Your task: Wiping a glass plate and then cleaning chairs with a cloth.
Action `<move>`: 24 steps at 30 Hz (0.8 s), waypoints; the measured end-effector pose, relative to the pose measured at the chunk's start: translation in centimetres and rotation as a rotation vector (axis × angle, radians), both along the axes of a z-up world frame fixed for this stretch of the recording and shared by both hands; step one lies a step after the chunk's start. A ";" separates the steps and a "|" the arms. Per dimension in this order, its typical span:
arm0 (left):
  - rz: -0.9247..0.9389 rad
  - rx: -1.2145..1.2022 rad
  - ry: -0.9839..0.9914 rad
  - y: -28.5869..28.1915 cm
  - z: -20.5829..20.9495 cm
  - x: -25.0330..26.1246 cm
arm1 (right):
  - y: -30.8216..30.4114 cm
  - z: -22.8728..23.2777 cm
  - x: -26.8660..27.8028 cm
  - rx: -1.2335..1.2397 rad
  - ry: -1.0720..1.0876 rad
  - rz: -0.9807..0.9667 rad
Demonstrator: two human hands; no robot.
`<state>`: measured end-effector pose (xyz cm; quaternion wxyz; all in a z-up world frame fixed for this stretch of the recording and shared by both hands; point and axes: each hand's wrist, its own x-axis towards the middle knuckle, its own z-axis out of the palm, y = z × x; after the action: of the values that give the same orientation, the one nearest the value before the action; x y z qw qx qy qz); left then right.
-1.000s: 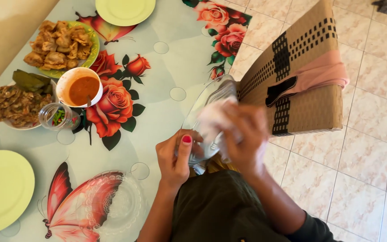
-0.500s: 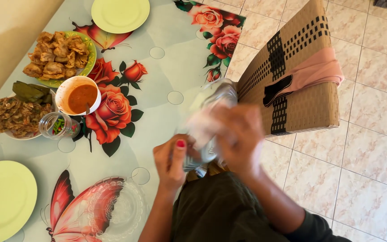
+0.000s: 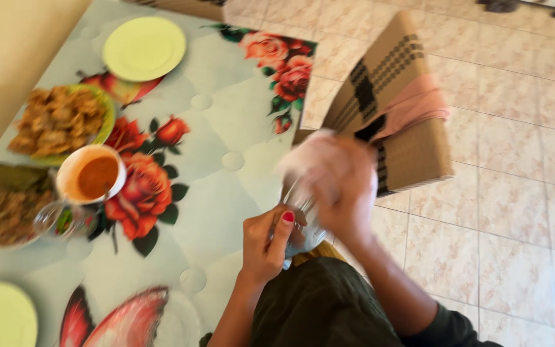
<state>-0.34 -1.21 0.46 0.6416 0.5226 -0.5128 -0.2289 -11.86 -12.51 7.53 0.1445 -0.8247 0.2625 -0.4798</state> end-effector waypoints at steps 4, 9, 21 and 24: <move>-0.011 0.040 -0.170 -0.3 -2.9 -0.5 | 1.4 2.7 -0.7 -0.125 0.094 0.073; -0.190 0.032 -0.105 -0.5 3.1 -1.1 | -3.6 -0.2 -4.2 0.819 -0.260 -0.173; -0.387 -0.047 -0.391 -3.6 2.7 -4.9 | -1.7 0.4 -11.4 -0.011 0.093 -0.220; -0.504 0.001 -0.265 -4.7 5.2 -6.4 | -3.7 -2.4 -15.2 0.729 -0.305 -0.308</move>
<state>-6.79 -5.92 5.65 0.4916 0.4041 -0.7058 -0.3111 -27.03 -16.26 5.12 0.3906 -0.5902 0.5108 -0.4881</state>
